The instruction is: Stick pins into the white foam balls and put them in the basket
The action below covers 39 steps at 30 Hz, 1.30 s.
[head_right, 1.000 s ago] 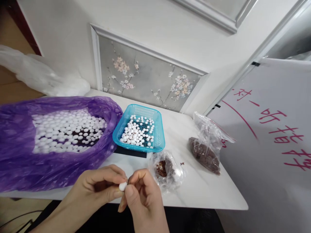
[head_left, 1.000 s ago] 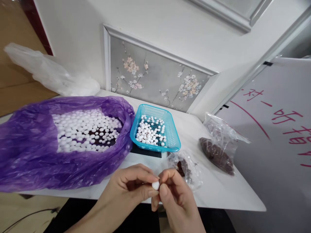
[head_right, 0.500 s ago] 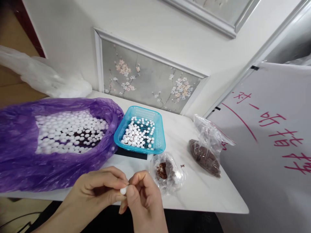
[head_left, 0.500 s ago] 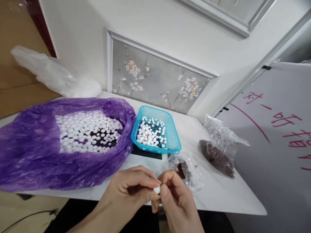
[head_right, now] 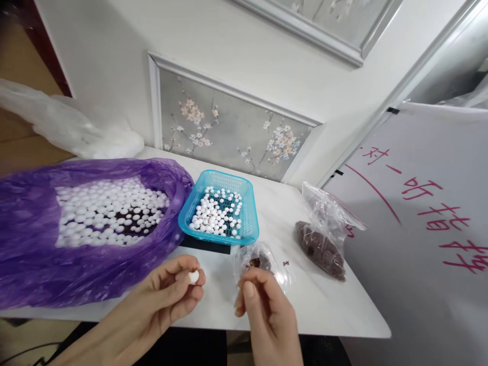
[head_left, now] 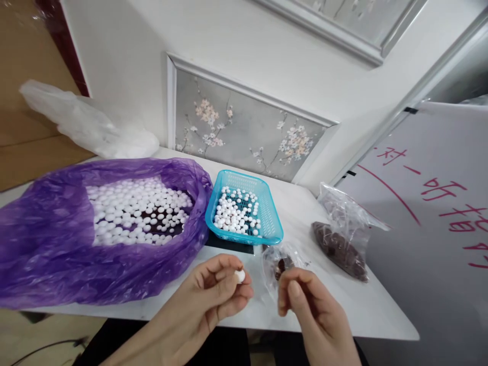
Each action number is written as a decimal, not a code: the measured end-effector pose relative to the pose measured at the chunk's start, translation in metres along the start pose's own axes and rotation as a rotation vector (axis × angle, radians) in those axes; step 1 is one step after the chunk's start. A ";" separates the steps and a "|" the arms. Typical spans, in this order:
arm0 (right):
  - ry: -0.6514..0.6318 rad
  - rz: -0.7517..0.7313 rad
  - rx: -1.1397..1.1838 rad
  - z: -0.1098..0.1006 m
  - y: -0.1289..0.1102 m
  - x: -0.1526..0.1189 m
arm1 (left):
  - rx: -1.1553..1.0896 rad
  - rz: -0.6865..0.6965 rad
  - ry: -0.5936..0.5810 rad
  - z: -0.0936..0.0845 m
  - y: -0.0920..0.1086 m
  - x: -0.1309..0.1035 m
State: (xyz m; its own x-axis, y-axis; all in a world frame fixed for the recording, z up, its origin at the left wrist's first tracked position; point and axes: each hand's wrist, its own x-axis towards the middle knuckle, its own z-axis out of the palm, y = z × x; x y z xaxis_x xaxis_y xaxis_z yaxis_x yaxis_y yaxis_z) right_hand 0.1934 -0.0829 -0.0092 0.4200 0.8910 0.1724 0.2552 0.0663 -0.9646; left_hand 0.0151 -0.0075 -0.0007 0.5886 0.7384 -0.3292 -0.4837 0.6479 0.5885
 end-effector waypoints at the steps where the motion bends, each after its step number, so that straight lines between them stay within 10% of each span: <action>1: 0.027 -0.020 -0.118 -0.007 0.004 0.001 | -0.044 -0.036 0.000 -0.001 0.000 0.000; 10: -0.155 -0.041 -1.249 -0.016 0.027 0.031 | -0.116 -0.050 -0.026 0.003 0.003 0.002; 19: -0.232 -0.094 -1.293 -0.006 0.034 0.041 | -0.112 0.138 -0.103 0.023 0.048 0.022; 27: -0.193 -0.124 -1.278 -0.012 0.046 0.038 | -0.212 0.107 -0.278 0.020 0.046 0.004; 31: -0.172 -0.130 -1.261 -0.016 0.053 0.040 | -0.127 0.136 -0.208 0.021 0.048 0.008; 39: -0.177 0.012 -1.151 -0.022 0.065 0.041 | 0.612 0.610 0.109 0.020 0.051 0.063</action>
State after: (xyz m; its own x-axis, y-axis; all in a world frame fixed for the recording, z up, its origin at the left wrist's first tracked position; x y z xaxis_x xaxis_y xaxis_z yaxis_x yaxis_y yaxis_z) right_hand 0.2459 -0.0516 -0.0601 0.3235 0.9451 0.0461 0.9301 -0.3086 -0.1994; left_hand 0.0405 0.0687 0.0232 0.2596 0.9579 0.1224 -0.2431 -0.0579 0.9683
